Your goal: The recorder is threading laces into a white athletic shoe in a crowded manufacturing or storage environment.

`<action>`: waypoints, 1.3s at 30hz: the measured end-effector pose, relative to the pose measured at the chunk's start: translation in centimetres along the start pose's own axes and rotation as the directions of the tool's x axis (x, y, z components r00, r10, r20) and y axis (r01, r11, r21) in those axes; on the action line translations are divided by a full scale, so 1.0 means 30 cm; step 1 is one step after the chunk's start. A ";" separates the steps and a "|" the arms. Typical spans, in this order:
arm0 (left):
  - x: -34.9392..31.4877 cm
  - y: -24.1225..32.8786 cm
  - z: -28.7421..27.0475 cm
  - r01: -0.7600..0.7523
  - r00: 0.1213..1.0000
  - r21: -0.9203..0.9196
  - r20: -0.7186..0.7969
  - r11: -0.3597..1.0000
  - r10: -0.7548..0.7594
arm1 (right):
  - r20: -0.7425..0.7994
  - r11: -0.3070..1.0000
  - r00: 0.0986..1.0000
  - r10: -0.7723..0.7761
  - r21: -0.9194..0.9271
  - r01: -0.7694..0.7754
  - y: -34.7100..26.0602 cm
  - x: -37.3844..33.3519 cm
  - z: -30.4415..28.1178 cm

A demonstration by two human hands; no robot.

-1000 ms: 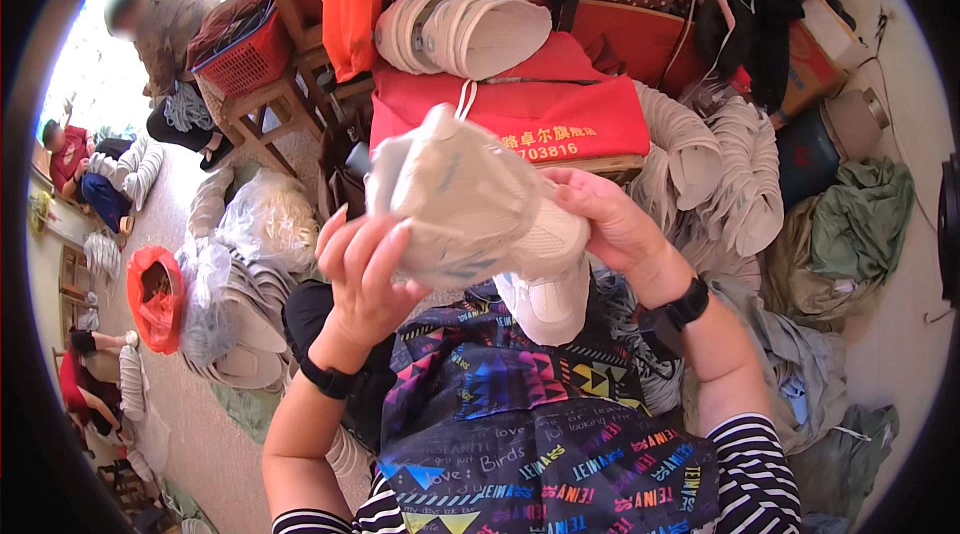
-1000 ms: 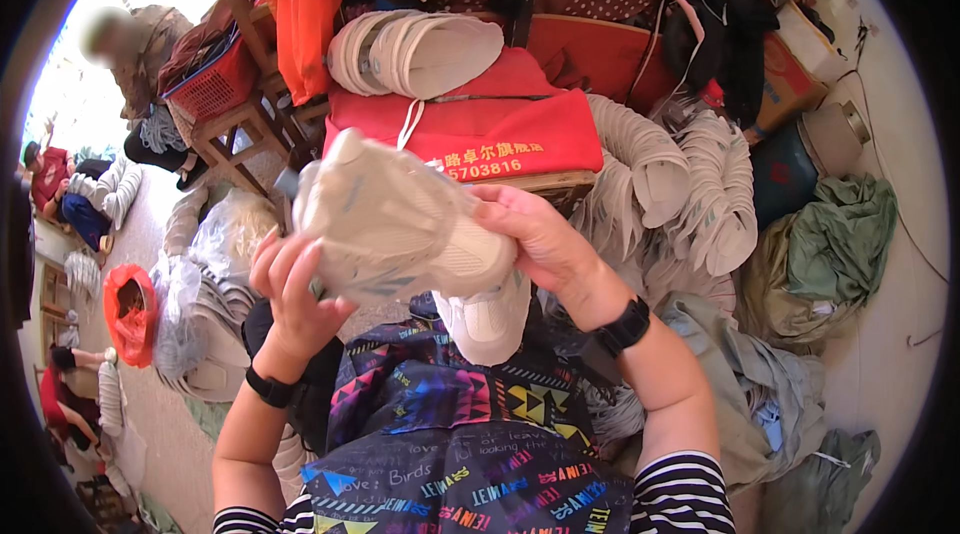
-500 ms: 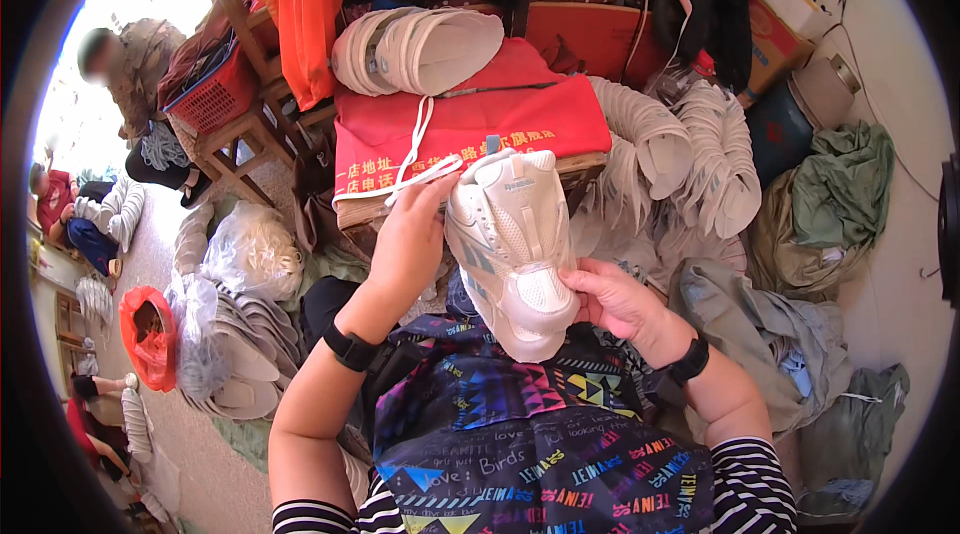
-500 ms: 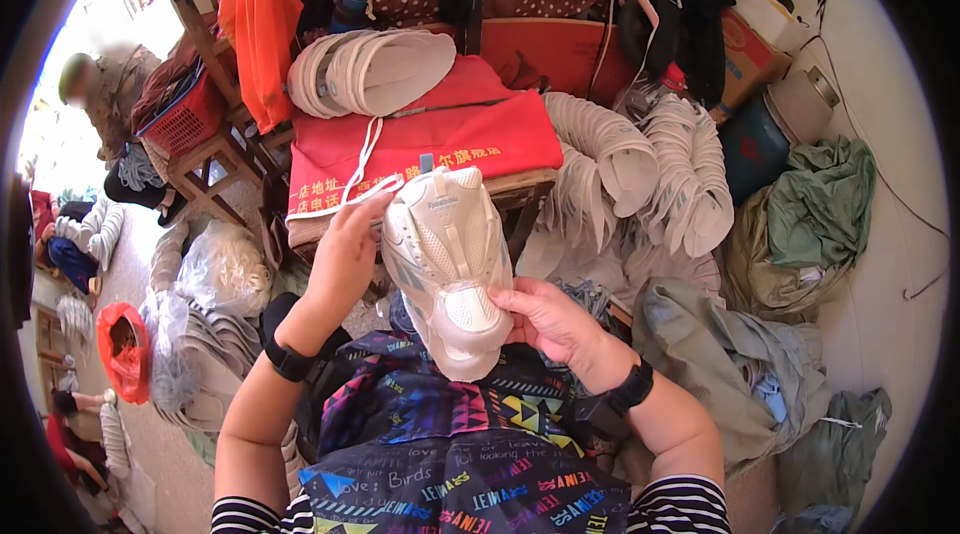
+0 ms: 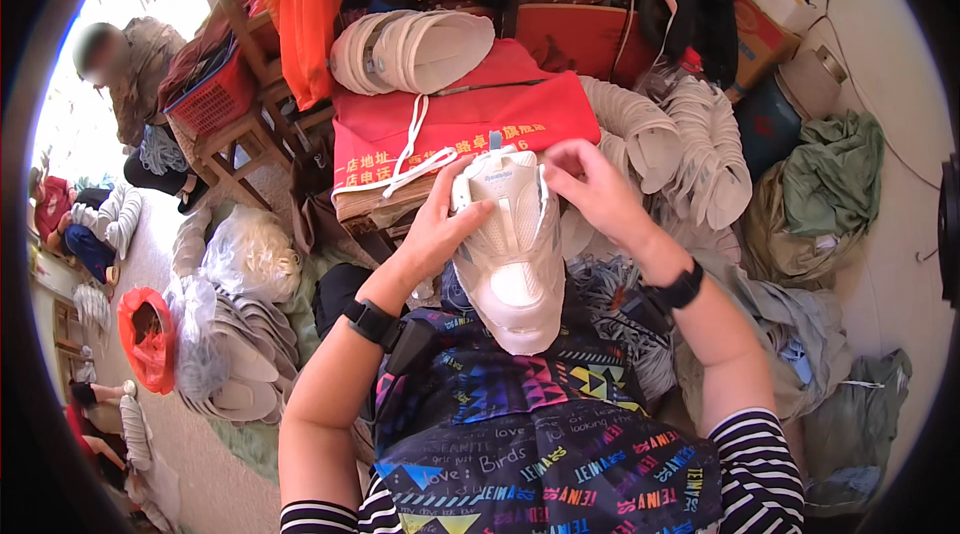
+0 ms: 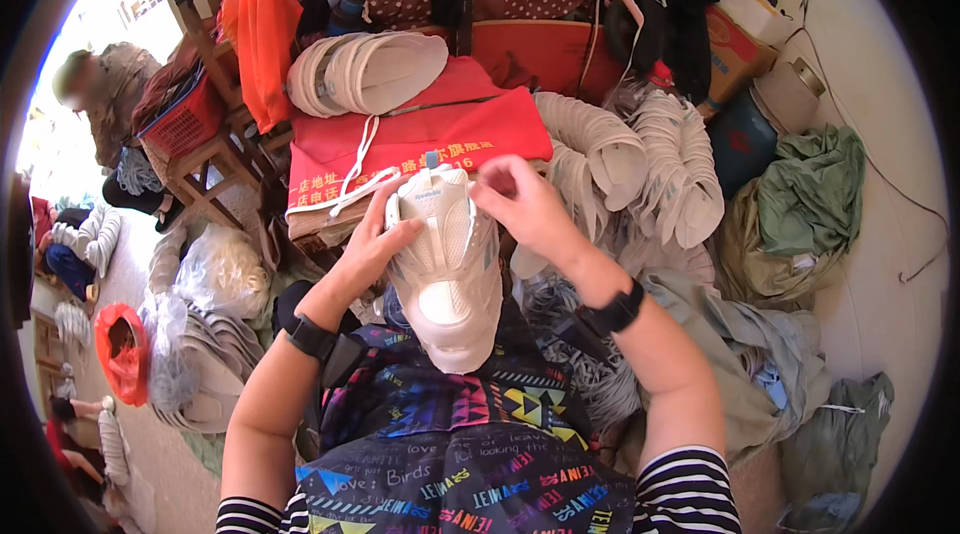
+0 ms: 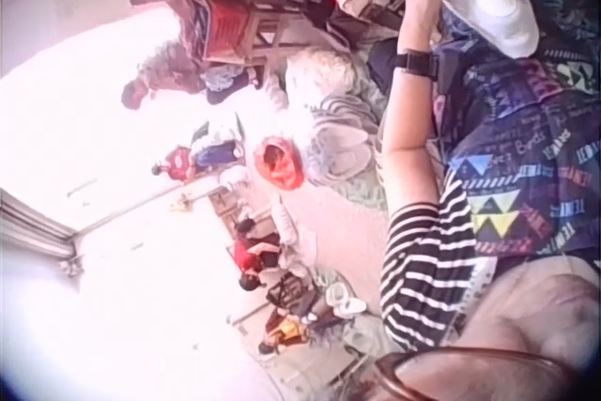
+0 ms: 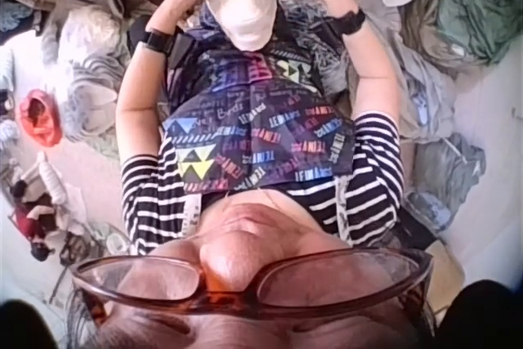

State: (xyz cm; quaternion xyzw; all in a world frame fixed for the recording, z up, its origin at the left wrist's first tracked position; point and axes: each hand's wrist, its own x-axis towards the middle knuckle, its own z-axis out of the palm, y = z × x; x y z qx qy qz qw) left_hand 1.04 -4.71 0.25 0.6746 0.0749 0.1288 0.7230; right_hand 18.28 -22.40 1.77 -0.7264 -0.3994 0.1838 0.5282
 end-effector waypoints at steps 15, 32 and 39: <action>-0.006 -0.142 0.023 0.066 0.984 0.138 -0.173 0.988 -0.042 | -0.001 0.986 0.995 -0.103 0.130 0.102 0.185 0.090 0.209; 0.038 -0.217 -0.022 0.072 0.965 0.044 -0.257 0.996 -0.059 | -0.015 0.799 0.815 0.579 0.209 -0.564 0.499 -0.302 -0.204; 0.030 -0.213 0.003 0.071 0.962 0.066 -0.268 0.995 -0.051 | 0.027 0.388 0.387 0.922 -0.055 -0.920 0.841 -0.698 -0.322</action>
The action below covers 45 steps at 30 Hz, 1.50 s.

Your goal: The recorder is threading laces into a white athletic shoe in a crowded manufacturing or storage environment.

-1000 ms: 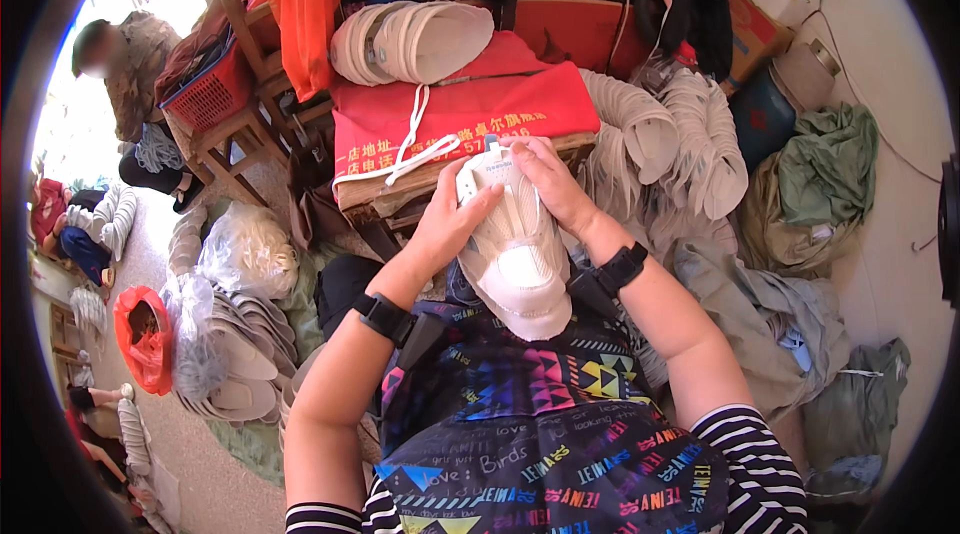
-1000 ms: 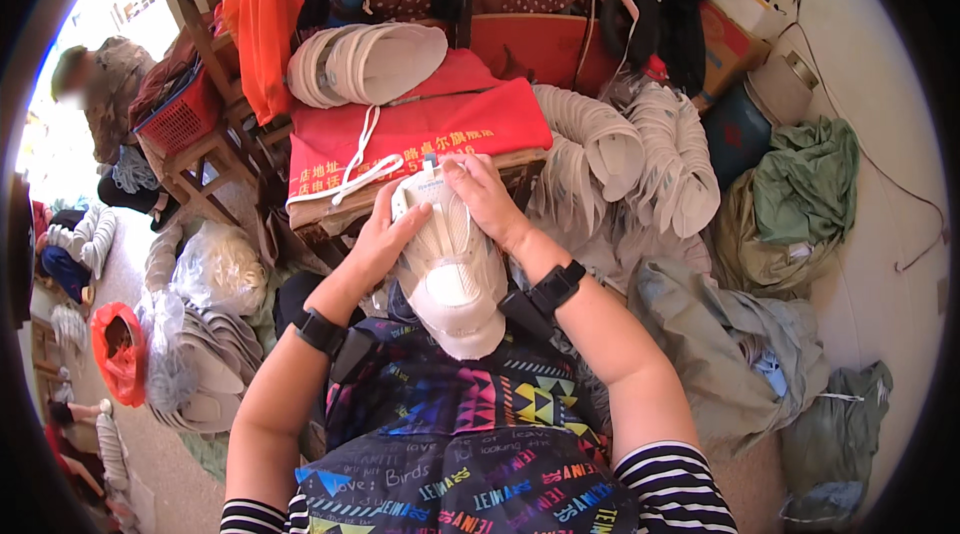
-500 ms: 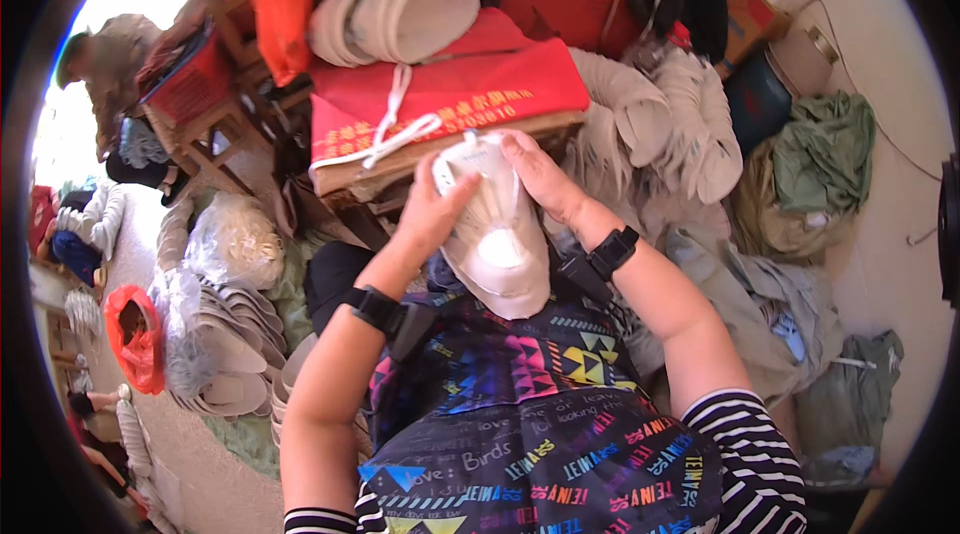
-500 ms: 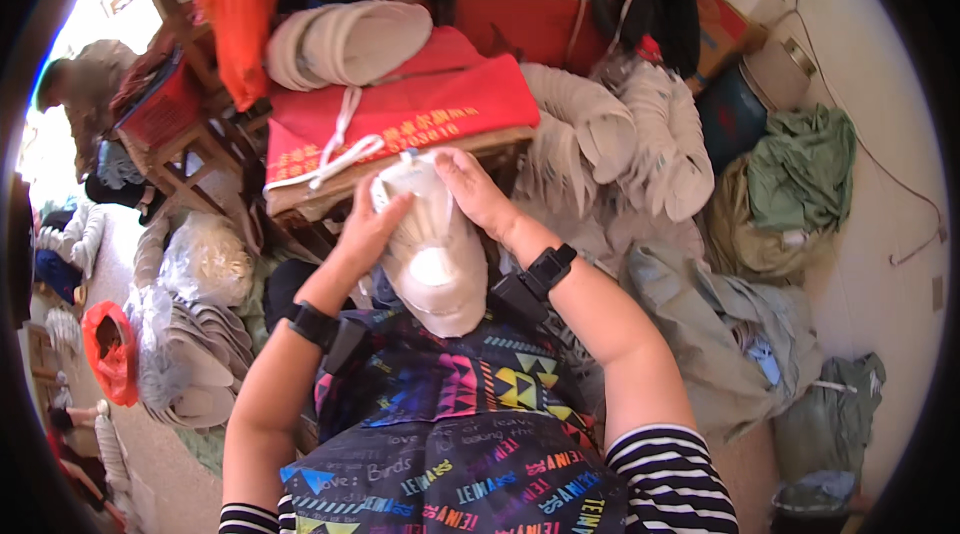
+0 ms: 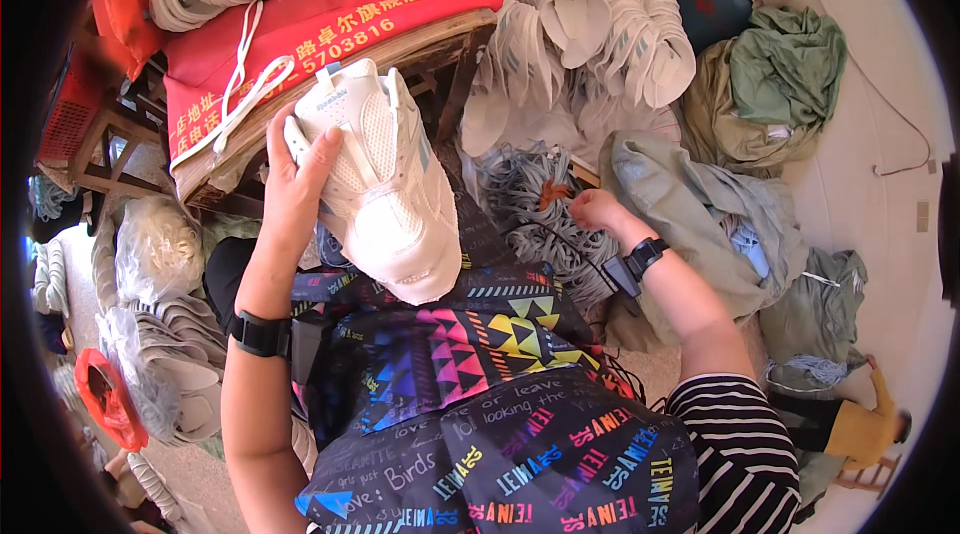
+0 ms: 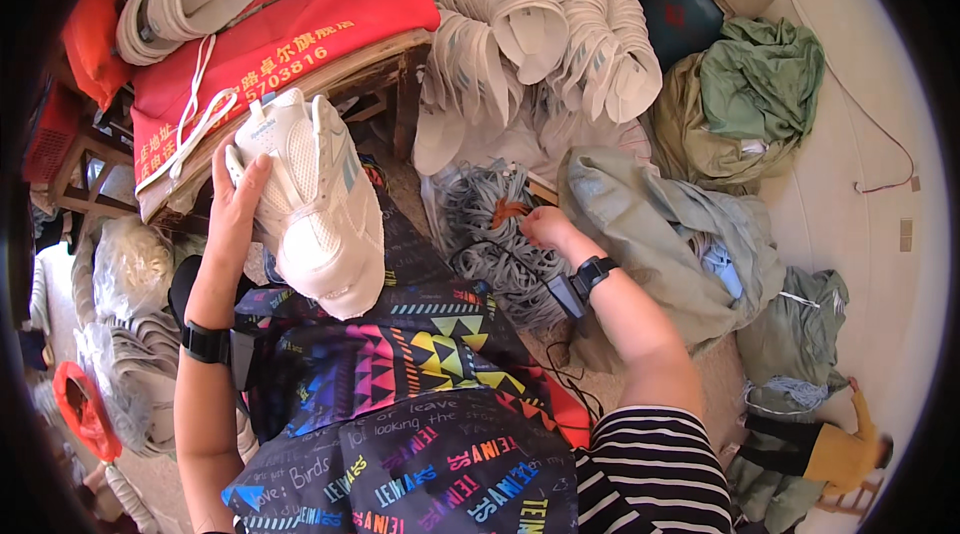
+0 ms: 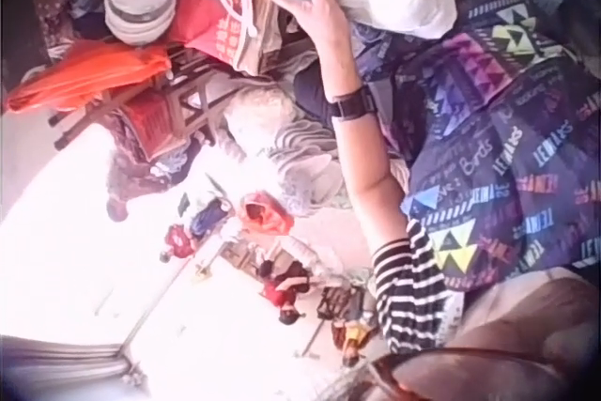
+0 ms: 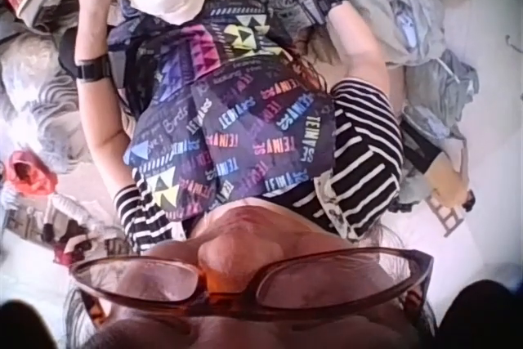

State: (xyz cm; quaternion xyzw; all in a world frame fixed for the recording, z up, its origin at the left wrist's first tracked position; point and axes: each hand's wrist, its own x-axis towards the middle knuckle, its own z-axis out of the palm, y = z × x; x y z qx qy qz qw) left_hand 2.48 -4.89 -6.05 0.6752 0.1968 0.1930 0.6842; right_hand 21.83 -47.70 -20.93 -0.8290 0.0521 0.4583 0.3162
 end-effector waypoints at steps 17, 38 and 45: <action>-0.033 0.008 -0.030 -0.011 0.998 0.082 -0.057 0.997 0.016 | -0.189 0.982 0.977 -0.104 0.134 0.130 -0.013 -0.032 0.054; -0.252 0.305 0.007 0.350 0.829 -0.052 0.482 0.935 -0.283 | -0.301 0.422 0.380 -0.874 -0.088 0.902 -0.836 -0.707 0.053; -0.316 0.273 -0.067 0.413 0.825 0.051 0.402 0.909 -0.397 | -0.365 0.392 0.143 -0.920 -0.847 0.360 -0.813 -0.582 -0.067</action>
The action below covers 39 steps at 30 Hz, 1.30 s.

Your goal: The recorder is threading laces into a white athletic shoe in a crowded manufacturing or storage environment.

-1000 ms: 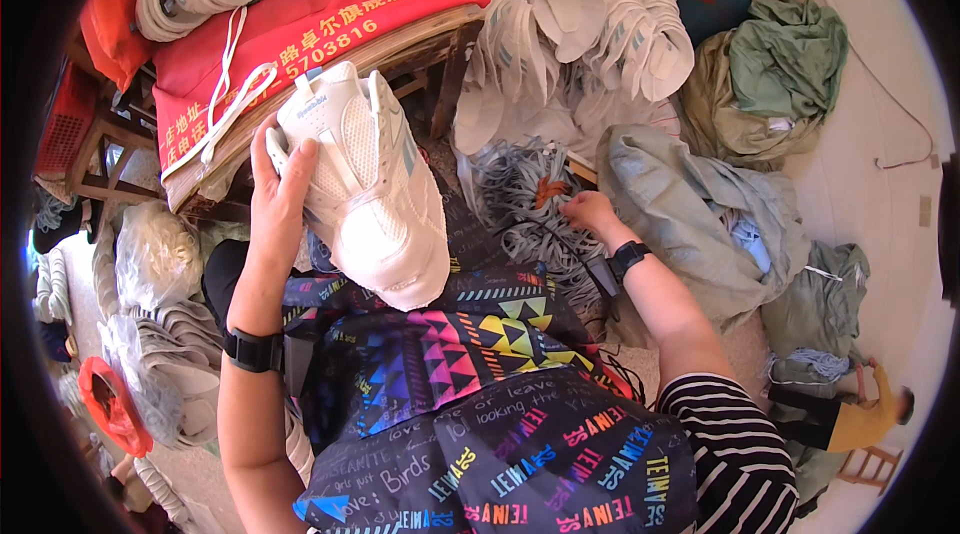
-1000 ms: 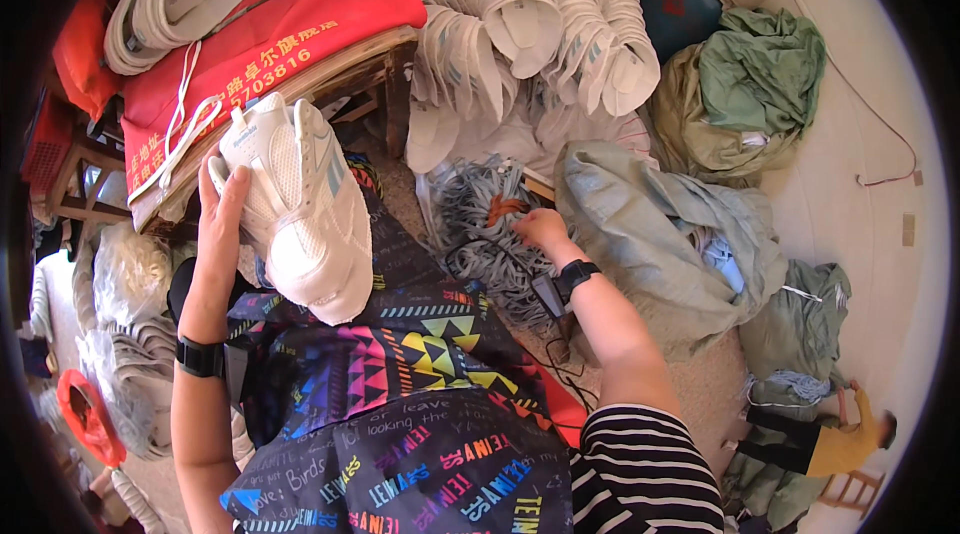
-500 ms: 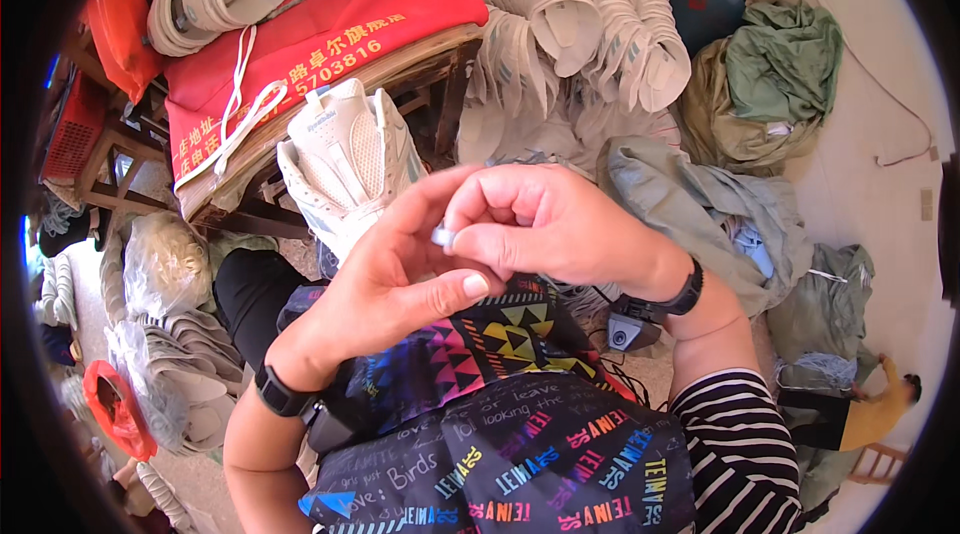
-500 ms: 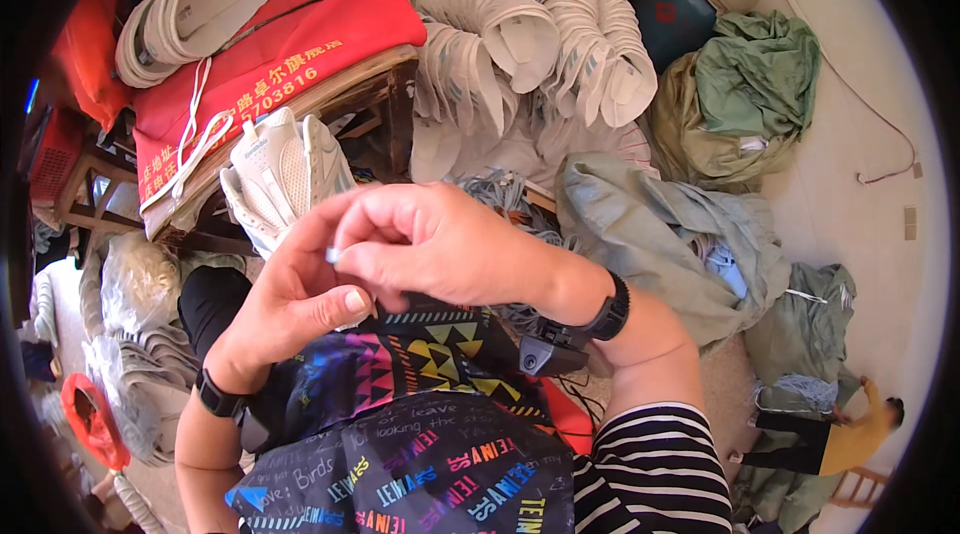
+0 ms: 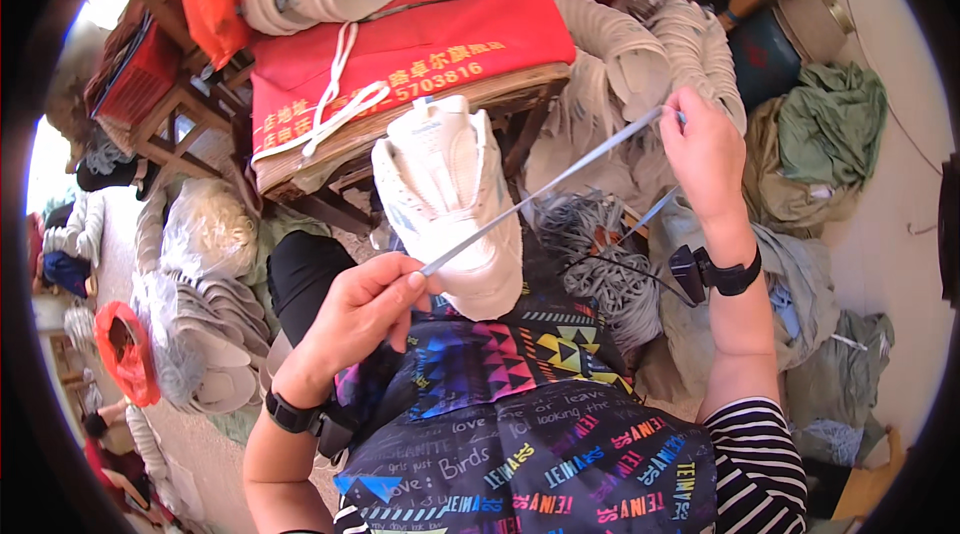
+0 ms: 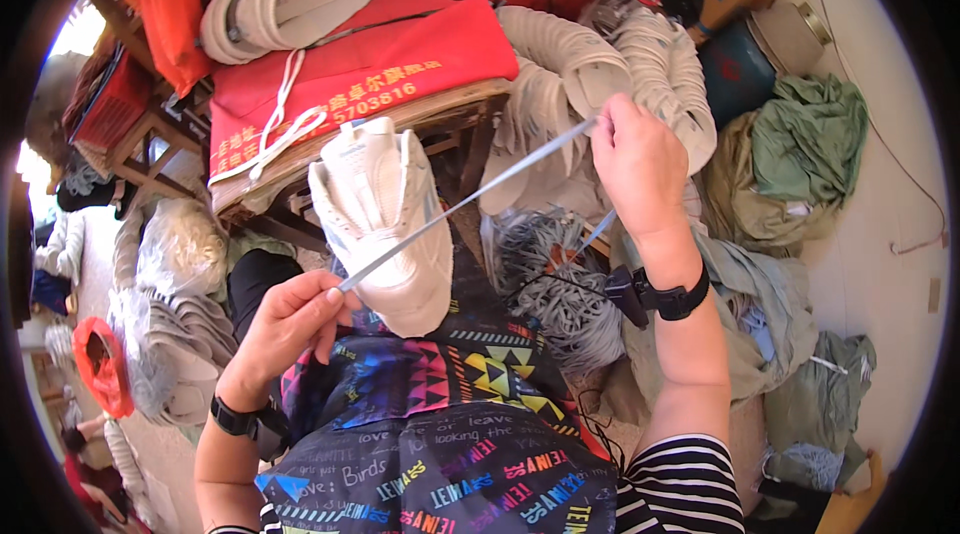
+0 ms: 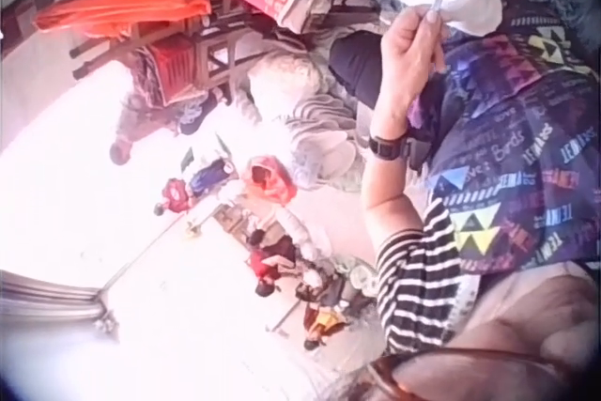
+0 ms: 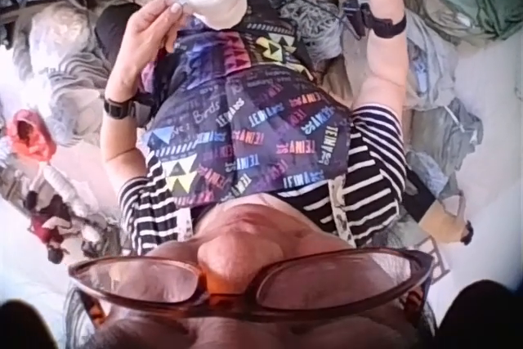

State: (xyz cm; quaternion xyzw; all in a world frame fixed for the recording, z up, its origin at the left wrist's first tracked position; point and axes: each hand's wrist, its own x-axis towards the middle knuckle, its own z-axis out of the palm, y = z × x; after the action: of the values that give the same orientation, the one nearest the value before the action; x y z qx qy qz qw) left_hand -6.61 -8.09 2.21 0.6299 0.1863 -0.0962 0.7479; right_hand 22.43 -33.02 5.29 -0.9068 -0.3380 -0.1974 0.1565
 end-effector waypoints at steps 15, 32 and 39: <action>0.081 0.029 0.058 -0.170 0.965 0.366 -0.128 0.915 0.230 | 0.411 0.606 0.737 -0.537 0.795 -0.003 -0.431 -0.086 0.045; 0.127 -0.045 0.096 -0.217 0.845 0.477 -0.344 0.852 0.409 | 0.345 0.572 0.909 -0.234 0.805 -0.158 -0.402 -0.133 0.195; 0.119 -0.032 0.097 -0.204 0.849 0.609 -0.279 0.767 0.448 | 0.435 0.605 0.886 -0.161 0.753 -0.259 -0.422 -0.140 0.197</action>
State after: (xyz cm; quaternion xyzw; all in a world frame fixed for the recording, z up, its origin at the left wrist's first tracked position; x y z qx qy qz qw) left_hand -3.25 -10.80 0.32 0.8486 0.1869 0.1220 0.4797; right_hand 12.48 -23.72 0.10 -0.7703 -0.3909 0.1990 0.4628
